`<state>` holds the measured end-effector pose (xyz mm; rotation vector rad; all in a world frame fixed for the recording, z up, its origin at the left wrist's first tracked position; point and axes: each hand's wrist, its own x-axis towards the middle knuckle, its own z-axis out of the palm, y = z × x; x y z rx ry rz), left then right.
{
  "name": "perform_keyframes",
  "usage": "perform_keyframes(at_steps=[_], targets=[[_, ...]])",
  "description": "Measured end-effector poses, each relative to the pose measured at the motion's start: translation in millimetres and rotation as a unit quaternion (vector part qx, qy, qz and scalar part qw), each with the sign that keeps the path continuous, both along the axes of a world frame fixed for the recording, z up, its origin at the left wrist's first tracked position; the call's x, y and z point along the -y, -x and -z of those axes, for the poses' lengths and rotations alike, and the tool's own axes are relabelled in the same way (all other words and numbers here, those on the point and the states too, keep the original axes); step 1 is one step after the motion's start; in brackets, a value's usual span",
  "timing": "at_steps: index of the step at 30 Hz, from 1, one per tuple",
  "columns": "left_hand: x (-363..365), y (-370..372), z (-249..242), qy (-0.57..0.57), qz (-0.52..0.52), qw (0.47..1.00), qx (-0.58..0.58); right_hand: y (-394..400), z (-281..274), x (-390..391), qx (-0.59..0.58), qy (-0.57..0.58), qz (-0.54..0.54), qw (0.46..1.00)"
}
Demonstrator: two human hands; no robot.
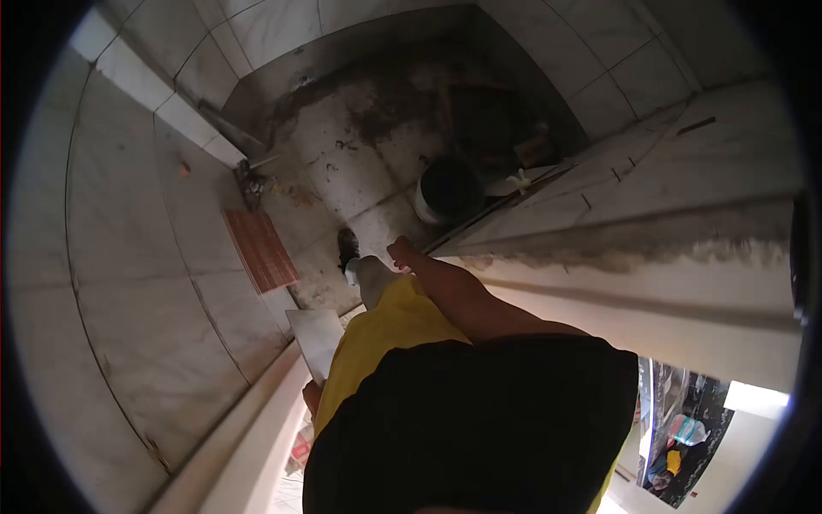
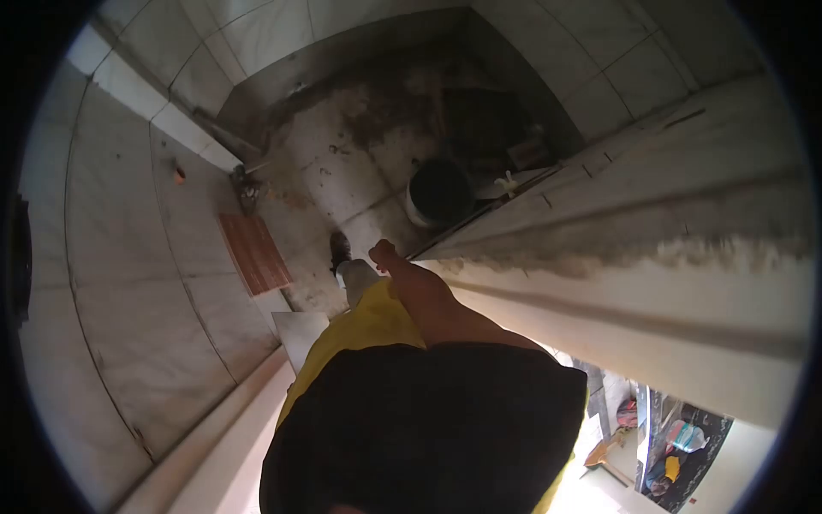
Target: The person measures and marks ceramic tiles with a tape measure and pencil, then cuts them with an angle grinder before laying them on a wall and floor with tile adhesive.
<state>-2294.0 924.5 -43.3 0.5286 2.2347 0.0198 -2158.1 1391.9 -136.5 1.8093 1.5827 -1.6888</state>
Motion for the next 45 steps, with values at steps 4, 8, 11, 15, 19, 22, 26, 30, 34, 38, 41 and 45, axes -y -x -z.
perform_keyframes(at_steps=[4, 8, 11, 15, 19, 22, 26, 30, 34, 38, 41, 45], targets=[[-118.0, 134.1, 31.0, -0.082, 0.027, 0.993, -0.081, 63.7, -12.7, -100.1, 0.067, -0.029, -0.045, 0.996], [-204.4, 174.2, -37.6, -0.121, 0.005, 0.99, -0.066, 125.3, -76.5, -195.1, -0.142, -0.119, -0.027, 0.982], [-270.1, 236.4, -24.2, -0.142, 0.02, 0.986, -0.086, 137.3, -113.0, -235.2, -0.117, -0.111, -0.048, 0.986], [-366.1, 310.7, -0.9, -0.119, 0.066, 0.987, -0.088, 129.6, -70.6, -267.5, -0.123, -0.072, -0.257, 0.956], [-464.5, 378.9, 18.6, -0.163, 0.12, 0.978, -0.041, 143.4, -92.2, -269.9, -0.183, -0.022, -0.286, 0.94], [-546.7, 416.2, 23.8, -0.192, 0.128, 0.973, -0.031, 170.9, -86.8, -302.4, -0.156, -0.027, -0.299, 0.941], [-647.2, 461.2, 27.0, -0.095, 0.18, 0.978, -0.038, 204.6, -159.0, -381.4, -0.038, -0.089, -0.329, 0.939], [-749.0, 508.2, 32.3, -0.087, 0.267, 0.959, -0.041, 221.3, -170.1, -429.5, 0.033, -0.146, -0.374, 0.915], [-855.8, 526.9, 24.5, -0.077, 0.346, 0.934, -0.055, 219.2, -153.5, -458.8, 0.022, -0.204, -0.231, 0.951], [-961.4, 519.0, -0.2, -0.04, 0.391, 0.917, -0.069, 205.4, -158.4, -498.7, -0.112, -0.076, -0.085, 0.987], [-1036.9, 500.0, -15.5, -0.011, 0.403, 0.91, -0.096, 211.2, -143.4, -551.8, -0.178, -0.028, -0.087, 0.98], [-1138.7, 451.1, -29.5, -0.002, 0.403, 0.911, -0.087, 273.9, -75.4, -629.2, -0.319, 0.046, -0.032, 0.946]])
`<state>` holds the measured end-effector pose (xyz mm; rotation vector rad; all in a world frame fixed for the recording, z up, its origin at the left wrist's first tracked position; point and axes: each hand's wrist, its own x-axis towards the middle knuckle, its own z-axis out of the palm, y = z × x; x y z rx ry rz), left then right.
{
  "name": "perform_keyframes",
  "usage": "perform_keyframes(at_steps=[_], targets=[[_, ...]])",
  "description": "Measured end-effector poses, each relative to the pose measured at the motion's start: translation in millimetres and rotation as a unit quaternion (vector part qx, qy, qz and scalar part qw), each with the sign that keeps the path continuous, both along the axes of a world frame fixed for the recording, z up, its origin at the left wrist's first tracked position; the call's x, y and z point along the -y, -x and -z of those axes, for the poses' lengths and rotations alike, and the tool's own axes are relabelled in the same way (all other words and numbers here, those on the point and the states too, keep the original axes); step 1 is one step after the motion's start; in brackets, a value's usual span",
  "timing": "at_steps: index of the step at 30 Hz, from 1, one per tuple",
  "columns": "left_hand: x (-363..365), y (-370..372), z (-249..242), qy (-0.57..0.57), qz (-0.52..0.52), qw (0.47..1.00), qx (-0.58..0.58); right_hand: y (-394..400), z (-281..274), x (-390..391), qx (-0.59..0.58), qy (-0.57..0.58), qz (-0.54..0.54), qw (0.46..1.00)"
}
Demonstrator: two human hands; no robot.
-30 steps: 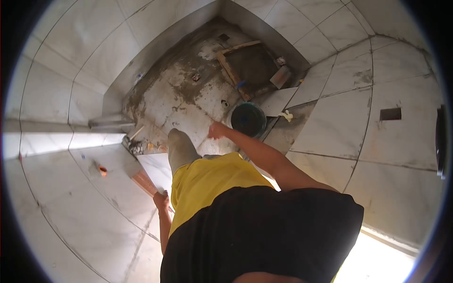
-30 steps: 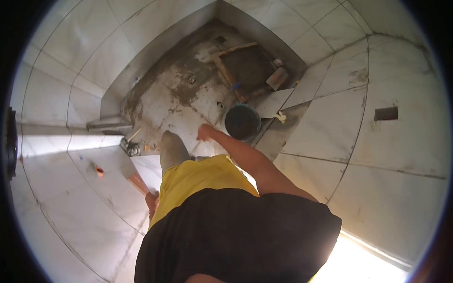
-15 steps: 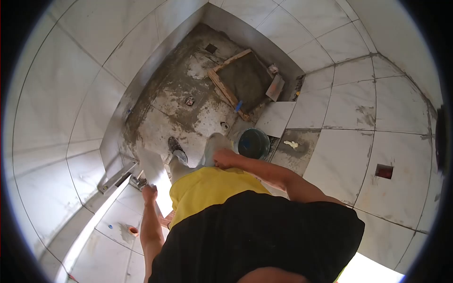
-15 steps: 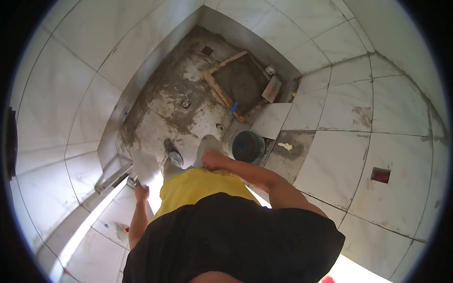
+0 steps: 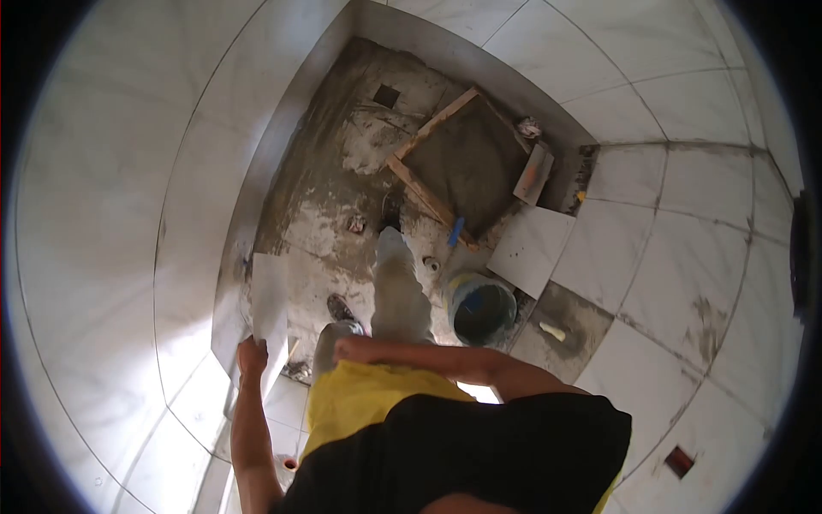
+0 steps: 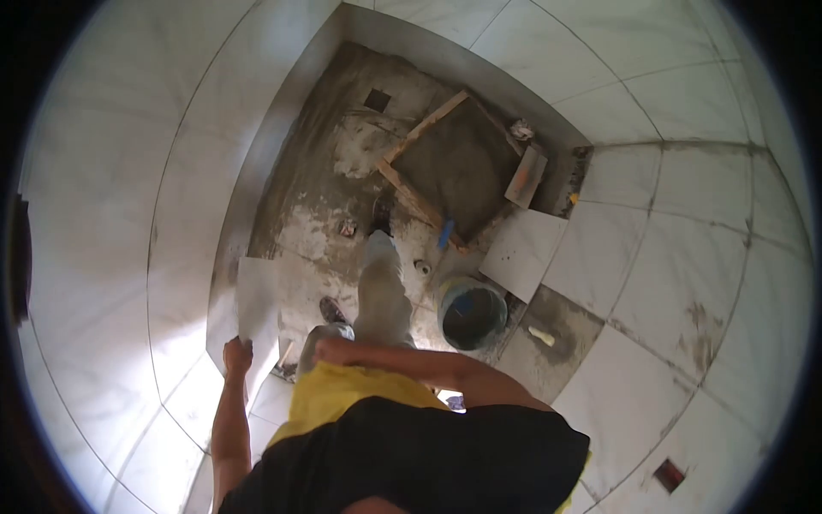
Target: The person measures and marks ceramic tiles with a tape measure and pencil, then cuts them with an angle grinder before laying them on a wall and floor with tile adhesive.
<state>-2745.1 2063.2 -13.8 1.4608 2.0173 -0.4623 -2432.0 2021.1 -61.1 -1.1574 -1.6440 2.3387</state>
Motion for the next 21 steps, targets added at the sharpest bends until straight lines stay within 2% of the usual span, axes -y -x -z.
perform_keyframes(at_steps=[2, 4, 6, 7, 9, 10, 12, 14, 15, 16, 17, 18, 19, 20, 21], targets=[[-56.8, -15.0, 3.9, 0.036, 0.016, 0.999, -0.037, 28.4, 3.6, -14.4, 0.042, -0.222, -0.093, 0.97], [-107.8, -33.4, 2.9, 0.027, 0.035, 0.998, -0.042, 41.6, 10.4, -18.9, -0.017, -0.253, -0.027, 0.967], [-158.4, -53.9, 6.2, 0.019, 0.038, 0.999, -0.034, 36.7, -4.6, -36.8, -0.103, 0.012, -0.079, 0.991], [-179.6, -55.6, 12.5, 0.014, 0.042, 0.999, -0.021, 25.2, -20.8, -50.9, -0.105, 0.021, -0.081, 0.991], [-217.0, -58.0, 41.1, -0.038, 0.068, 0.997, 0.02, -10.3, -42.7, -76.8, -0.259, 0.164, -0.135, 0.942], [-234.7, -56.3, 56.6, -0.082, 0.094, 0.991, 0.047, -15.2, -40.7, -79.8, -0.253, 0.169, -0.135, 0.943], [-276.3, -59.2, 93.0, -0.07, 0.116, 0.989, 0.056, -23.7, -17.5, -92.7, -0.221, 0.252, -0.12, 0.935], [-319.9, -71.9, 119.5, -0.066, 0.131, 0.987, 0.069, -18.5, 26.9, -96.6, -0.229, 0.201, -0.094, 0.948], [-339.4, -79.5, 130.1, -0.127, 0.143, 0.978, 0.086, -18.3, 63.7, -118.8, -0.224, 0.184, -0.09, 0.953], [-359.2, -89.4, 141.6, -0.19, 0.151, 0.965, 0.103, -22.0, 107.5, -153.6, -0.154, 0.169, -0.165, 0.959], [-378.8, -93.8, 150.1, -0.147, 0.154, 0.973, 0.087, -26.0, 190.3, -163.6, -0.121, 0.048, -0.09, 0.987], [-402.2, -97.8, 163.7, -0.109, 0.155, 0.979, 0.071, -34.8, 276.3, -183.8, -0.084, -0.079, -0.016, 0.993], [-420.5, -100.2, 182.3, -0.141, 0.175, 0.973, 0.057, -56.8, 282.9, -251.2, 0.049, -0.085, 0.066, 0.993], [-434.1, -103.4, 200.5, -0.169, 0.197, 0.965, 0.044, -76.8, 313.8, -317.2, 0.096, -0.206, 0.014, 0.974], [-448.8, -110.1, 212.9, -0.182, 0.216, 0.958, 0.043, -89.1, 339.2, -362.0, 0.156, -0.156, 0.129, 0.967]])
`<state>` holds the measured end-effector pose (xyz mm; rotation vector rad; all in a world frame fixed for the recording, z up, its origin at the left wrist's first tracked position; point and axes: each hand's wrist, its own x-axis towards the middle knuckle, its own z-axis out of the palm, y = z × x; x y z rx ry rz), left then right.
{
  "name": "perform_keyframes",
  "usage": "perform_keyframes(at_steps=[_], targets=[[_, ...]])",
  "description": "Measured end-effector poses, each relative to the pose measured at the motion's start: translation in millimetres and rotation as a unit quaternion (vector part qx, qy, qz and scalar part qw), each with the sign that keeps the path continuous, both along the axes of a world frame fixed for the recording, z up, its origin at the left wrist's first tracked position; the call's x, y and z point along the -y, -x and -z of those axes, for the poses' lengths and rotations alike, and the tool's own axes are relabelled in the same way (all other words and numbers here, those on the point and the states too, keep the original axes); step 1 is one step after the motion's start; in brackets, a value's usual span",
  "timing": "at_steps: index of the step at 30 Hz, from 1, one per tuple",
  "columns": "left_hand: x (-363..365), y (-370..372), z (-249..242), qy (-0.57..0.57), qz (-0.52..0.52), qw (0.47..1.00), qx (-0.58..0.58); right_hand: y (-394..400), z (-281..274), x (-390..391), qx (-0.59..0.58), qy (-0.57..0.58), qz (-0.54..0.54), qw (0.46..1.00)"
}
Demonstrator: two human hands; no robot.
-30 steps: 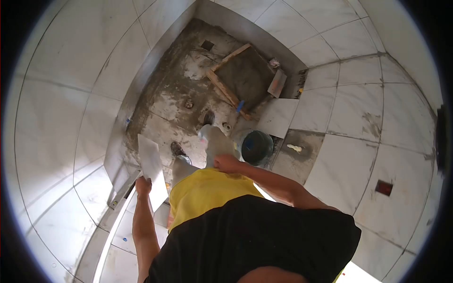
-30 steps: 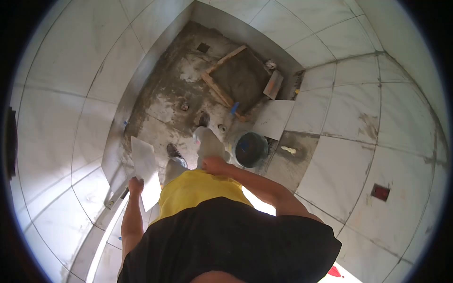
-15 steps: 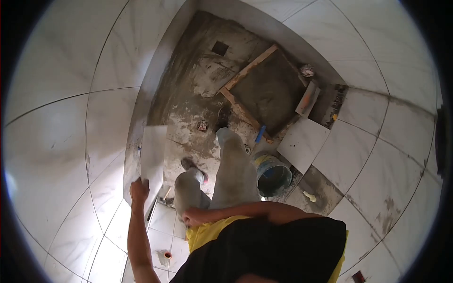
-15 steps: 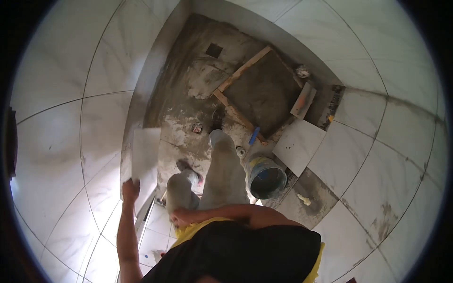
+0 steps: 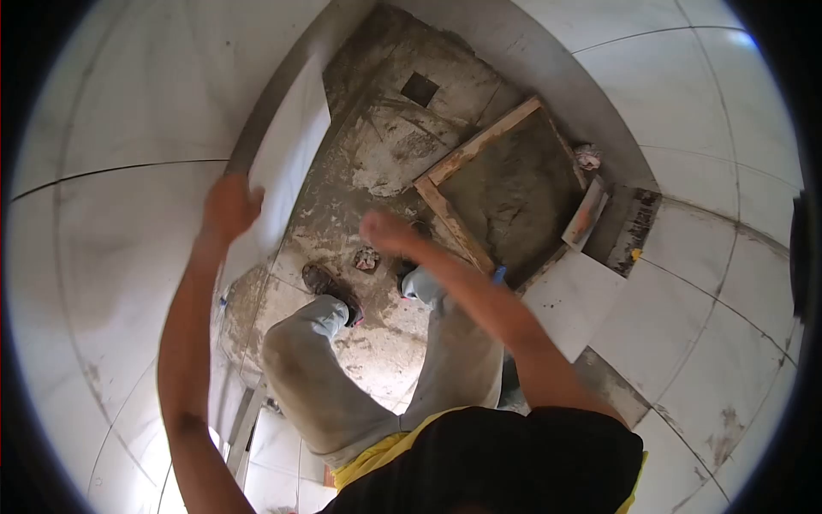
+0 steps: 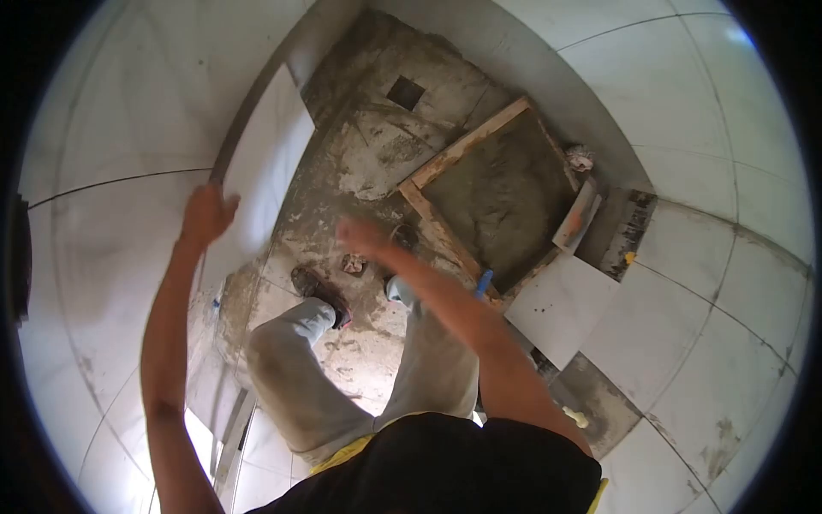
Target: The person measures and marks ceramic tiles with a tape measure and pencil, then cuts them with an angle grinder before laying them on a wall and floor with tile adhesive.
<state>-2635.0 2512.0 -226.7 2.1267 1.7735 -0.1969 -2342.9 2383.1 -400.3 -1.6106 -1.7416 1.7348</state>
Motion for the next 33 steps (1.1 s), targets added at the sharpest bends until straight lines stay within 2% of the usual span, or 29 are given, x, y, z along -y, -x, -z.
perform_keyframes(at_steps=[1, 2, 3, 4, 5, 6, 7, 8, 9, 11, 12, 14, 17, 18, 20, 23, 26, 30, 33], targets=[[-16.5, -5.2, 11.4, -0.018, 0.02, 1.0, -0.002, -7.1, 12.8, -52.7, 0.115, -0.059, -0.002, 0.992], [-32.1, -8.3, 27.2, -0.048, 0.042, 0.998, 0.001, -19.2, 65.3, -105.7, 0.173, -0.101, -0.116, 0.973], [-45.8, -10.2, 40.6, -0.079, 0.065, 0.995, 0.003, -25.9, 72.9, -142.8, 0.182, -0.14, -0.079, 0.97], [-60.8, -15.8, 47.8, -0.081, 0.067, 0.994, -0.008, -33.4, 85.2, -175.9, 0.174, -0.225, -0.052, 0.957], [-72.8, -22.4, 53.3, -0.082, 0.069, 0.994, -0.019, -31.2, 98.1, -207.9, 0.134, -0.159, 0.062, 0.976], [-80.9, -25.3, 64.0, -0.124, 0.093, 0.988, -0.015, -35.1, 75.6, -230.2, 0.112, -0.092, 0.136, 0.98], [-88.9, -27.0, 73.8, -0.168, 0.116, 0.979, -0.012, -37.5, 77.6, -250.0, 0.081, -0.088, 0.188, 0.975], [-101.6, -29.0, 80.6, -0.178, 0.119, 0.977, -0.015, -38.1, 84.6, -266.8, 0.047, -0.084, 0.239, 0.966], [-115.2, -31.9, 86.2, -0.156, 0.108, 0.982, -0.018, -38.5, 91.1, -275.6, 0.042, -0.092, 0.244, 0.964], [-121.7, -40.0, 98.8, -0.143, 0.1, 0.984, -0.025, -41.5, 102.9, -284.0, -0.022, -0.208, 0.264, 0.942], [-122.8, -45.5, 101.6, -0.144, 0.083, 0.986, -0.015, -46.6, 106.1, -287.6, -0.027, -0.22, 0.269, 0.937], [-126.2, -55.7, 107.5, -0.158, 0.071, 0.985, -0.011, -56.5, 109.2, -292.2, 0.084, -0.204, 0.149, 0.964], [-134.9, -60.7, 126.8, -0.238, 0.125, 0.962, -0.051, -75.4, 113.6, -292.1, 0.122, -0.182, 0.13, 0.967], [-138.1, -60.9, 130.6, -0.227, 0.126, 0.965, -0.046, -79.3, 106.9, -292.8, 0.118, -0.195, 0.135, 0.964], [-137.0, -68.6, 123.2, -0.186, 0.099, 0.976, -0.046, -86.4, 87.2, -293.3, 0.196, -0.185, 0.153, 0.951], [-147.1, -69.2, 124.3, -0.189, 0.11, 0.975, -0.026, -93.2, 59.5, -293.5, 0.168, -0.201, 0.155, 0.953], [-157.1, -75.9, 128.9, -0.188, 0.093, 0.976, -0.052, -91.0, 59.3, -299.9, 0.136, -0.22, 0.171, 0.951], [-161.7, -83.2, 136.4, -0.185, 0.072, 0.978, -0.057, -88.8, 51.7, -287.7, 0.155, -0.209, 0.178, 0.949], [-165.9, -84.6, 147.9, -0.197, 0.073, 0.976, -0.048, -94.9, 46.9, -286.4, 0.191, -0.194, 0.134, 0.953]])
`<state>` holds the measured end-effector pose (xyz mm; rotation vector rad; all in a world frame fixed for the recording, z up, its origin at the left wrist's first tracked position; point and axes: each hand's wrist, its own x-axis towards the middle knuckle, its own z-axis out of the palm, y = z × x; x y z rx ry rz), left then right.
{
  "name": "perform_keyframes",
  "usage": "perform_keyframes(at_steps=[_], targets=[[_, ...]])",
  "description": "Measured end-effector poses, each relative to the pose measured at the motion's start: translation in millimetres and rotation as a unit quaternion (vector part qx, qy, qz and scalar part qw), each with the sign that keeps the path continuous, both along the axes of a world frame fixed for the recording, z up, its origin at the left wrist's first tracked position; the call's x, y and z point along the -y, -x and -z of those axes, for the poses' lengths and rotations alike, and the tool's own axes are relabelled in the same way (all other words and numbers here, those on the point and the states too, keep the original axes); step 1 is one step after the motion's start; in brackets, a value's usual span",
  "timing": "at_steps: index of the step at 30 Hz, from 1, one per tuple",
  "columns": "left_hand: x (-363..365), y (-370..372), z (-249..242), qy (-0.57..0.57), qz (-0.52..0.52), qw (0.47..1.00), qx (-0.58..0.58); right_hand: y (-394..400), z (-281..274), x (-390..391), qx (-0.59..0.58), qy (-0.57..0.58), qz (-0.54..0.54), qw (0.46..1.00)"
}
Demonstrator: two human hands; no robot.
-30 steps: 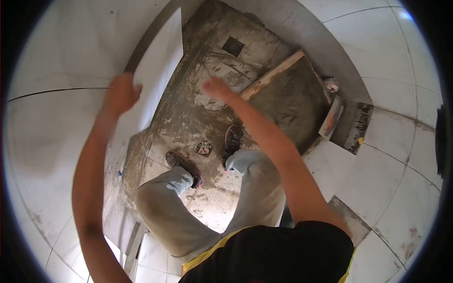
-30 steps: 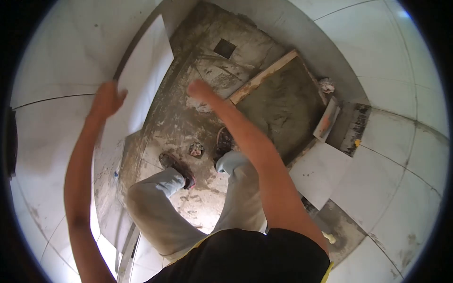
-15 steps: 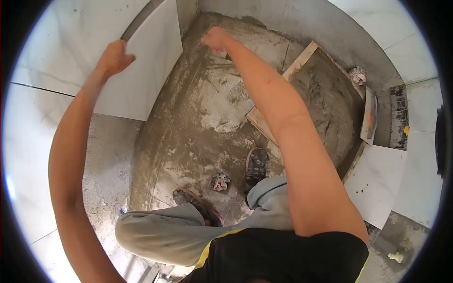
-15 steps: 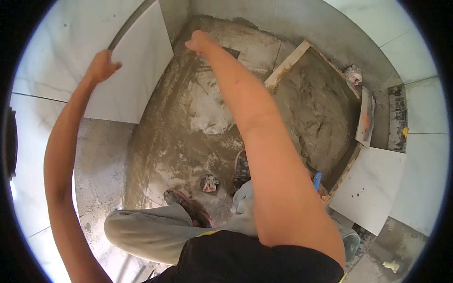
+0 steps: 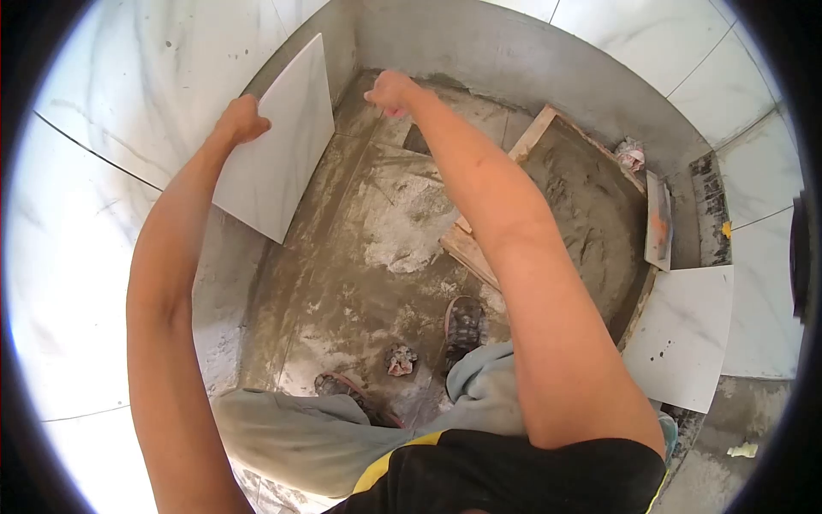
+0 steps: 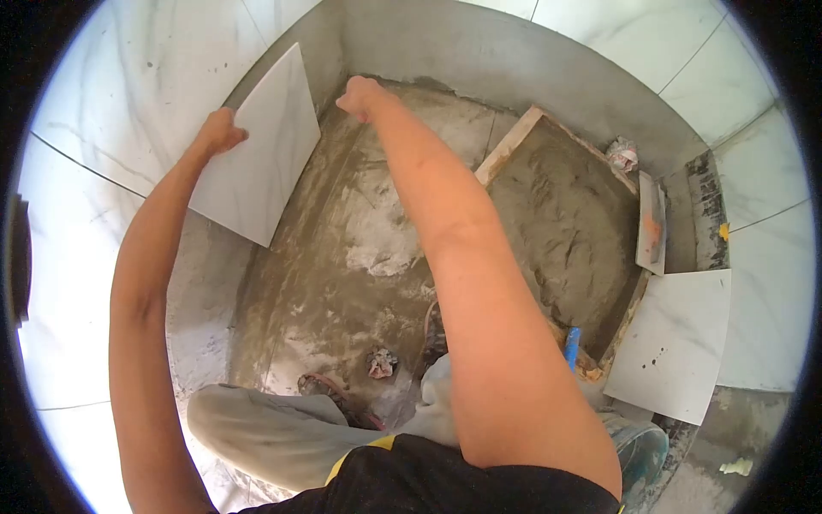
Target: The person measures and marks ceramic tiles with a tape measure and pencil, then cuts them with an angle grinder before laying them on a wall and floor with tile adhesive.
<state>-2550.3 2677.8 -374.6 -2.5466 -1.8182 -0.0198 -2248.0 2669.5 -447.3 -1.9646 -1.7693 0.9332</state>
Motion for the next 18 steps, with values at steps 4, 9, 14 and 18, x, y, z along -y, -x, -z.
perform_keyframes(at_steps=[4, 9, 14, 18], targets=[[-2.2, 2.5, -4.4, 0.022, -0.013, 1.0, 0.007, -5.7, -10.0, 5.7, 0.008, -0.012, 0.0, 1.0], [-2.7, 21.8, 11.0, 0.006, 0.016, 0.999, 0.031, -11.0, -16.3, 11.6, 0.041, -0.017, -0.017, 0.999], [13.3, 48.0, 22.3, -0.037, 0.006, 0.996, 0.079, -0.7, 3.1, -9.7, 0.072, -0.029, -0.013, 0.997], [73.4, 36.9, 6.0, -0.091, -0.072, 0.99, 0.074, 29.6, 5.3, -36.2, 0.081, -0.12, -0.038, 0.989]])
